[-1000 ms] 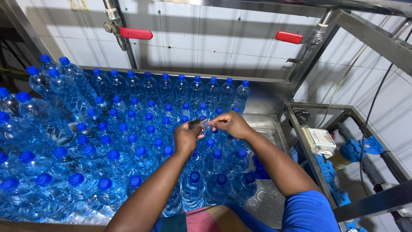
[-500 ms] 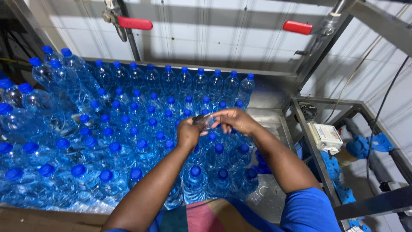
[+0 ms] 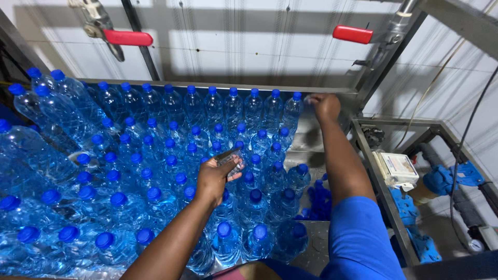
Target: The person applies small white stickers to the necks of numerous blue-capped water bottles arranged on a metal tray. They pick up each sticker from a small stack in their left hand and place it on a bottle, then move to the next bottle in sequence.
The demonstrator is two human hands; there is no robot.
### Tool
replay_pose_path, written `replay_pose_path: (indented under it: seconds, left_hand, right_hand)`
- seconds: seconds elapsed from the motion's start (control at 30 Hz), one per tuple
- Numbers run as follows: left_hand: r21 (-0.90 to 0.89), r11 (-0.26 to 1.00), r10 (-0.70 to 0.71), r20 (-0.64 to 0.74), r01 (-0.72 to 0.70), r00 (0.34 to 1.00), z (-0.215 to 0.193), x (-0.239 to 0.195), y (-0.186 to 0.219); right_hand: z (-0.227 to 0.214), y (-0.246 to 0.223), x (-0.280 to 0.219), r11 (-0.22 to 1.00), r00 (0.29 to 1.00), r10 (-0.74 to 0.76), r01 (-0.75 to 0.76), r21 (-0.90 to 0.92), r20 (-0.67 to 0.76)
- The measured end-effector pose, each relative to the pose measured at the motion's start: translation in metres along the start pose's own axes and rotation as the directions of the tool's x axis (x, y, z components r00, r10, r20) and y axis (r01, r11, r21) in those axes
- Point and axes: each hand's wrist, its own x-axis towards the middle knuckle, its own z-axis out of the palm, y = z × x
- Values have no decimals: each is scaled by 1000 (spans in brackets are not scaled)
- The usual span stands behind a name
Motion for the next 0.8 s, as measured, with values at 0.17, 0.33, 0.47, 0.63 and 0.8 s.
replay_pose_path:
  seconds: [0.17, 0.33, 0.47, 0.63, 0.8]
  left_hand:
    - [20, 1000, 5, -25, -5, 1000, -4, -6, 11]
    - [15, 1000, 20, -43, -19, 999, -2, -13, 16]
    - [-19, 1000, 22, -11, -22, 1000, 2, -14, 16]
    - [-43, 999, 11, -3, -11, 1000, 3, -15, 16]
    - [-107, 991, 73, -83, -82, 994, 4, 2, 2]
  right_hand:
    - [18, -20, 26, 979, 988, -140, 128, 158, 67]
    - [35, -29, 27, 937, 943, -332, 327, 125, 22]
    - [41, -30, 20, 833, 808, -551, 546, -84, -207]
    - [42, -9, -1, 781, 780, -623, 625, -19, 51]
    - [9, -47, -24, 859, 857, -507, 495, 130, 93]
